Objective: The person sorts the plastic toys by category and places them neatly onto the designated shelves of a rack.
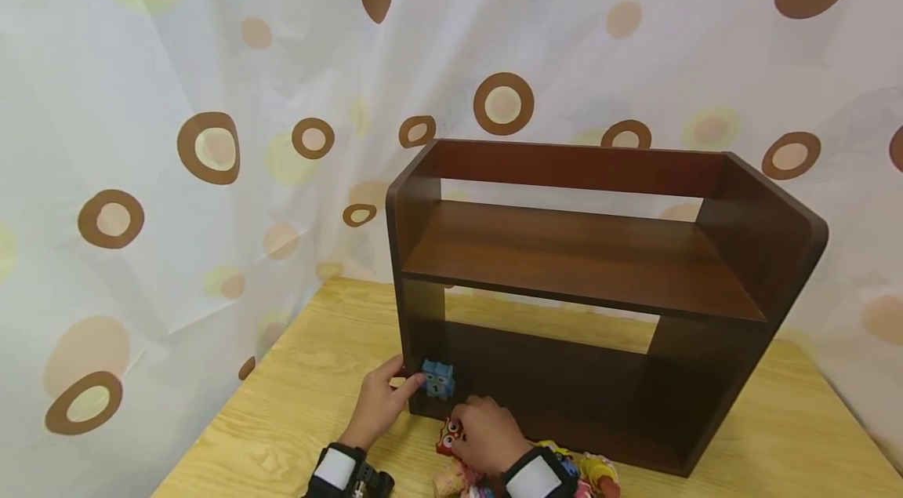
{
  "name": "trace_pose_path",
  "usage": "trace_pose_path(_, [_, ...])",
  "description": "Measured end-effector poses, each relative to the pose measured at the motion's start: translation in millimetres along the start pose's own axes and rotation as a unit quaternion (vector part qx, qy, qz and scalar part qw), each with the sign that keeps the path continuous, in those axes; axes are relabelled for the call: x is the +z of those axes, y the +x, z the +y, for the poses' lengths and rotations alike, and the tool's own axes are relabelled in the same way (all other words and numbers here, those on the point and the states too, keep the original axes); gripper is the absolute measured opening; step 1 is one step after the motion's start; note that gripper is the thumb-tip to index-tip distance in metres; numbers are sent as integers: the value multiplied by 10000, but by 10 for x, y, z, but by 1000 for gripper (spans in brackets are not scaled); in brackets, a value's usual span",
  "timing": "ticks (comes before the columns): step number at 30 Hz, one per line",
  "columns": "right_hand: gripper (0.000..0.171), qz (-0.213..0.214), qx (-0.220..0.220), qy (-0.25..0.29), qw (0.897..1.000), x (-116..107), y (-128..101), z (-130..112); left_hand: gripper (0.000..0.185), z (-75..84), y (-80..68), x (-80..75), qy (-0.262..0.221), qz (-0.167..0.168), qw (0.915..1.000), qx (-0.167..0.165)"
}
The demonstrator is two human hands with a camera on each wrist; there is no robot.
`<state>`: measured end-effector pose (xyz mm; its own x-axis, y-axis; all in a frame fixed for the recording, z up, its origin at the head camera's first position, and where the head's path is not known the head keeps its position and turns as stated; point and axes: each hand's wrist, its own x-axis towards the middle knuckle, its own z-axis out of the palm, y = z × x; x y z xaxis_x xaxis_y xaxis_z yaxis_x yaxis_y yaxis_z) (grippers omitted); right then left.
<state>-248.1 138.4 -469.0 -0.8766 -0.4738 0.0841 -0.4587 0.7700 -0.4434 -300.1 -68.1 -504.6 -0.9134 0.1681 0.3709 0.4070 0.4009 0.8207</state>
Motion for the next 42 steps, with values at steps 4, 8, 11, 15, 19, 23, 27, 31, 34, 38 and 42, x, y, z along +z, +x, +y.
trace_pose_path(4, [22,-9,127,-300,9995,36,22,-11,40,4,19,-10,15,6,10000,43])
trace_pose_path(8, [28,-53,349,-397,9986,45,33,-18,42,5,21,-11,15,-34,10000,70])
trace_pose_path(11, [30,-110,430,-388,9983,44,39,-19,41,1,16,-11,16,-24,10000,66])
trace_pose_path(15, [30,-137,397,-499,9979,41,39,-20,41,-3,9,-4,-5,-9,10000,44])
trace_pose_path(19, [32,-304,471,-595,9967,33,38,-27,42,-8,8,1,17,-14,10000,13])
trace_pose_path(23, [33,-542,654,-691,9940,30,36,-51,41,-14,13,1,61,19,10000,19])
trace_pose_path(27, [31,-654,812,-752,9917,43,22,-84,39,-13,18,2,89,22,9999,41])
trace_pose_path(31, [29,-770,928,-621,9908,55,8,-100,40,-2,15,5,88,1,9999,-73])
trace_pose_path(34, [29,-863,1004,-423,9903,39,-6,-101,41,9,15,13,54,11,9999,-91])
trace_pose_path(38, [32,-856,1065,-54,9906,30,-29,-78,41,7,17,16,15,21,10000,30])
trace_pose_path(42, [32,-811,952,289,9917,55,-57,-39,40,1,13,11,-53,-20,10000,-16])
